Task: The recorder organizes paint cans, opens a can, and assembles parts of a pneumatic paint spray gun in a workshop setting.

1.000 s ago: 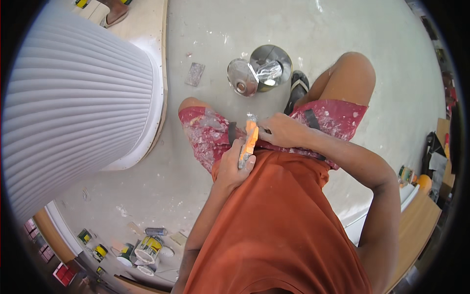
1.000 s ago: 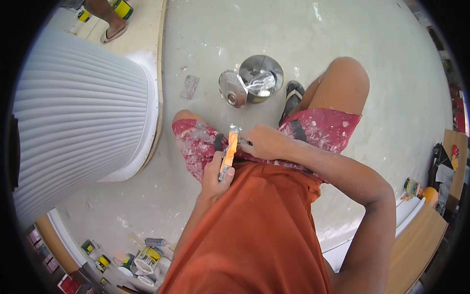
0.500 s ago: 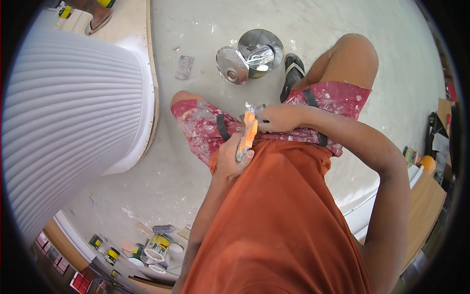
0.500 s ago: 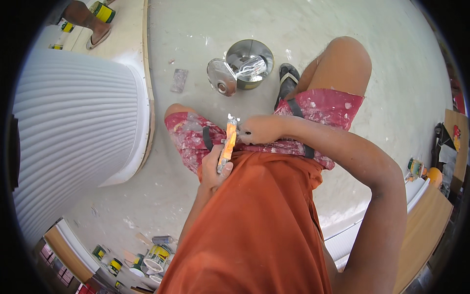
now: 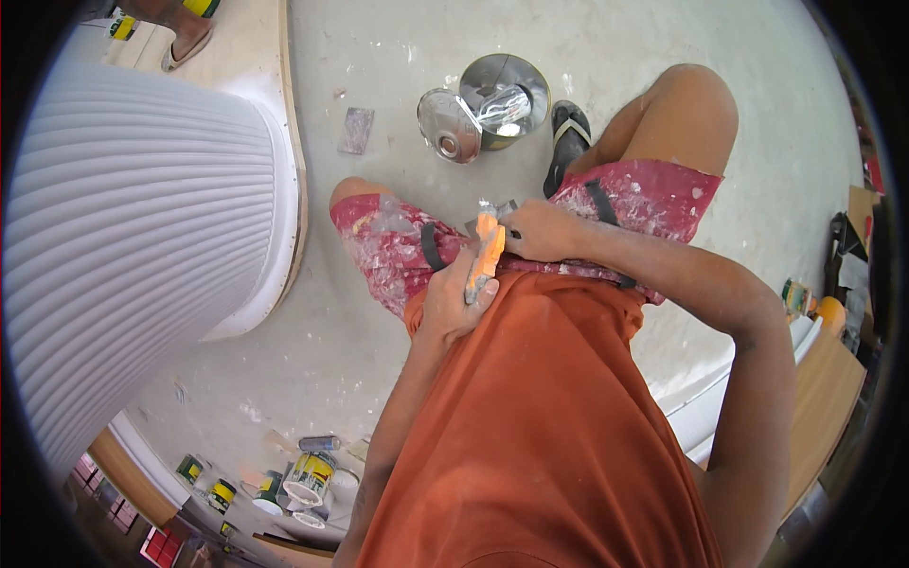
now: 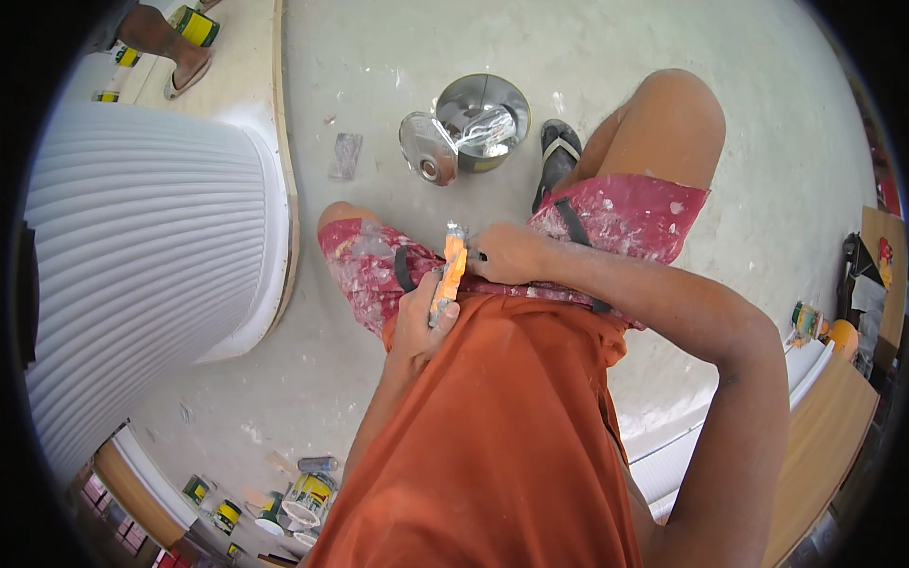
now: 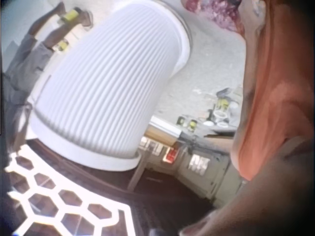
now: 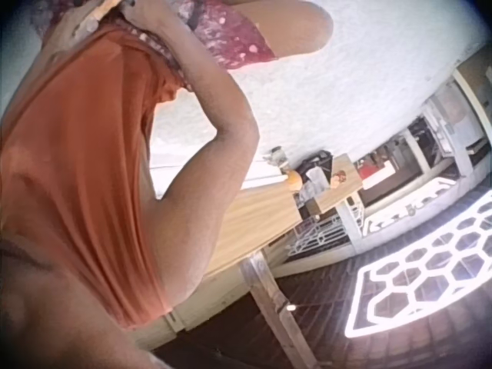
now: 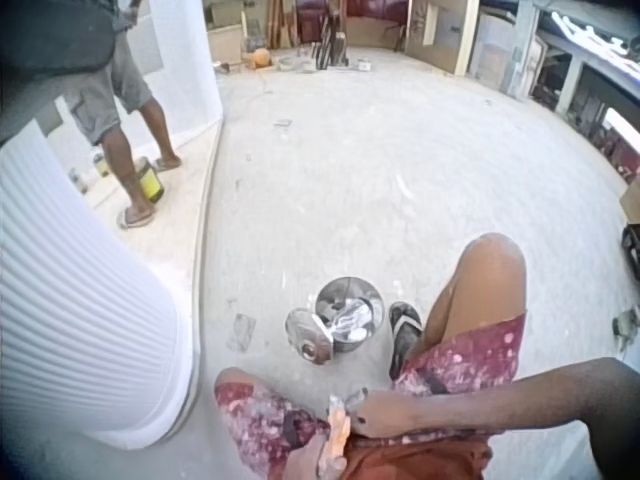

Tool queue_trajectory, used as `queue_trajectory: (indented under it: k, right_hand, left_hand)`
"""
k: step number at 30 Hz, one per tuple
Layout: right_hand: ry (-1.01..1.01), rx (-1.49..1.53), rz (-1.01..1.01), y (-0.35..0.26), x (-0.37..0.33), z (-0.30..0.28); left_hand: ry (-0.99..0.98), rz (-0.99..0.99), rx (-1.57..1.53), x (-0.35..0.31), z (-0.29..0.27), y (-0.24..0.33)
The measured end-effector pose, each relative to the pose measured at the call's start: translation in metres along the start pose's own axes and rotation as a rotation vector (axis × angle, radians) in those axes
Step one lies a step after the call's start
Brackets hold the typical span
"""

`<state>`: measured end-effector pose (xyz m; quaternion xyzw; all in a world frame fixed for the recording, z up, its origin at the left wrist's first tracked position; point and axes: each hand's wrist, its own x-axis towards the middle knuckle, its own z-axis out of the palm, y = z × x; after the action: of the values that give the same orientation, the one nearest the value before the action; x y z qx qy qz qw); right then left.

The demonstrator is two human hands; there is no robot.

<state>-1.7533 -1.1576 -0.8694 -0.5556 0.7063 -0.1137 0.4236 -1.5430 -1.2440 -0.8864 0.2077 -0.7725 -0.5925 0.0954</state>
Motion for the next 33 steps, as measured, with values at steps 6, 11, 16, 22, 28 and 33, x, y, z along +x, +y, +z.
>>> queue_trajectory:
  k: [6,11,16,22,28,33]
  right_hand:
    - [0.003,0.016,-0.033,0.01,0.007,0.005]
    - [0.004,0.02,-0.072,0.02,0.015,0.004]
    - [-0.465,0.282,0.206,-0.029,0.009,-0.084]
    - [0.329,0.394,0.043,-0.052,-0.079,-0.128]
    - [-0.05,0.49,0.251,-0.047,-0.158,-0.122]
    - [-0.123,0.347,0.547,-0.016,-0.184,-0.096]
  left_hand:
    - [0.022,0.039,0.012,0.005,0.002,-0.002]
    - [-0.012,-0.017,0.018,0.009,-0.001,0.002]
    - [0.067,-0.03,-0.082,0.015,-0.015,0.009]
    - [0.244,0.018,-0.523,0.027,-0.041,0.039]
    - [0.269,0.083,-0.92,0.036,-0.054,0.077]
    - [0.255,0.1,-1.047,0.045,-0.053,0.091]
